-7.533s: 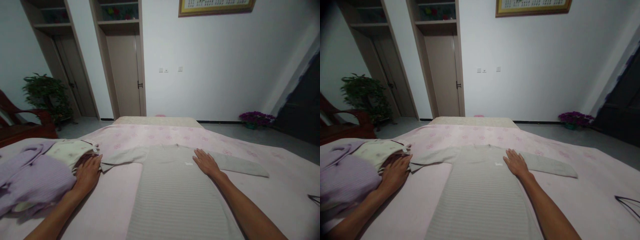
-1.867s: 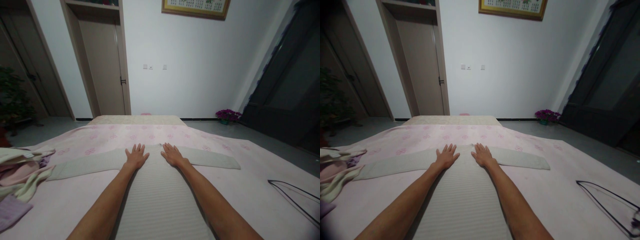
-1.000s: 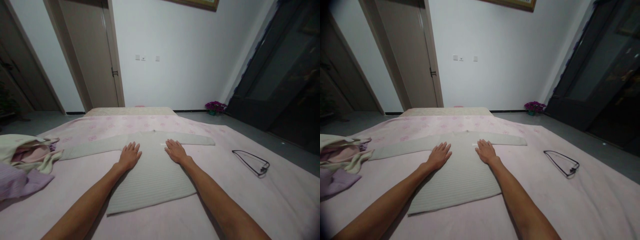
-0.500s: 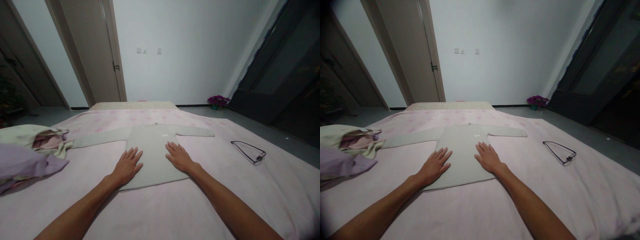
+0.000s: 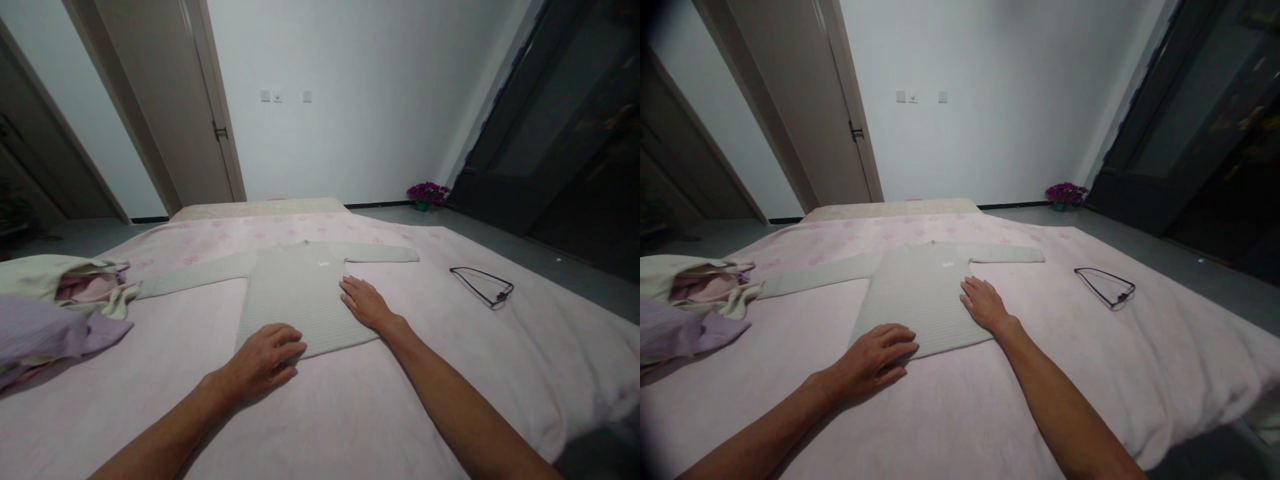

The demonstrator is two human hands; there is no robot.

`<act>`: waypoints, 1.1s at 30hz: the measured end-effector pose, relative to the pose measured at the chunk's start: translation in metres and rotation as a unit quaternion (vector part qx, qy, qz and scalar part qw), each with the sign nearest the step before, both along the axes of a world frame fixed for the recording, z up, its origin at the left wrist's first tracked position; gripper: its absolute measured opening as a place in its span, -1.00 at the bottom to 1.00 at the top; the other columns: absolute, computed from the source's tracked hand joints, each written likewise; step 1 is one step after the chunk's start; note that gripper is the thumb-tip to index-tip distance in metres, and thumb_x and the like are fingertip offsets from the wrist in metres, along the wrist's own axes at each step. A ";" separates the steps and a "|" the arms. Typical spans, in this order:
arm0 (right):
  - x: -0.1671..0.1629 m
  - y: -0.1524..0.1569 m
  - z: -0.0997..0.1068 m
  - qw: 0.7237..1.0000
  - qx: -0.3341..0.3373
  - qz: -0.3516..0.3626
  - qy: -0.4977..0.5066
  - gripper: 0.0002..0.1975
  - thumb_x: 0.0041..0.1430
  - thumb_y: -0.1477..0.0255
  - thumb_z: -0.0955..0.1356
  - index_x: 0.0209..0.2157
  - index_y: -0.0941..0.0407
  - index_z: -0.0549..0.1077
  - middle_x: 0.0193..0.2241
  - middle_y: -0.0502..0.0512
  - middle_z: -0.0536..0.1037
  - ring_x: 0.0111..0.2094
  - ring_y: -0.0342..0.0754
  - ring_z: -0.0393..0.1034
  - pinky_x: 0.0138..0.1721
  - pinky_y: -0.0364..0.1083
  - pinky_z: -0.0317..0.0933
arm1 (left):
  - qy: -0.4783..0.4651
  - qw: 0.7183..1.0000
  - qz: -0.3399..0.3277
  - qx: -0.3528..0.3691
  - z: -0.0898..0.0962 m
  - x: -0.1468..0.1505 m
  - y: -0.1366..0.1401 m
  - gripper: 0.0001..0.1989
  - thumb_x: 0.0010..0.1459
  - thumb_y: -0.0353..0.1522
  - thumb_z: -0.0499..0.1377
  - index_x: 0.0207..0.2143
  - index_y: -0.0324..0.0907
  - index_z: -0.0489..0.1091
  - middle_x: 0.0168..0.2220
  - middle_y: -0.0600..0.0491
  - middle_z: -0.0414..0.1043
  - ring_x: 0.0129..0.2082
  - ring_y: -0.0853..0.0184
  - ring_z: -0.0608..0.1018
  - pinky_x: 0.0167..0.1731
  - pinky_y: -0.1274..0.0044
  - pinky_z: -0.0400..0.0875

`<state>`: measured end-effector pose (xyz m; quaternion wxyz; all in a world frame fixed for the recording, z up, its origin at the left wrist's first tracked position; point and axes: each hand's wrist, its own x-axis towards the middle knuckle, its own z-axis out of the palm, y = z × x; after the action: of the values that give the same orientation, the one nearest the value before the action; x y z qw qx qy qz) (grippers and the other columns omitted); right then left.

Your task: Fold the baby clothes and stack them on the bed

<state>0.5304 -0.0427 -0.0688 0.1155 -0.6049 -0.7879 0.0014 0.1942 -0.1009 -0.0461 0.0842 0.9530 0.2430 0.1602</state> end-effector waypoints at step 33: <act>0.006 0.001 -0.004 0.999 0.021 0.020 -0.014 -0.50 0.41 0.28 0.14 0.28 0.11 0.29 0.32 0.19 0.25 0.34 0.08 0.09 0.34 0.18 -0.04 | 0.118 0.957 0.263 -0.032 -0.018 0.000 0.022 -0.38 0.37 -0.05 -0.05 0.39 -0.03 0.06 0.43 -0.16 -0.10 0.42 -0.08 -0.02 0.31 0.02 -0.06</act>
<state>0.5362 -0.0419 -0.0730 0.1173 -0.5862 -0.8014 -0.0217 0.1942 -0.0791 -0.0640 0.0407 0.8645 0.4979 0.0551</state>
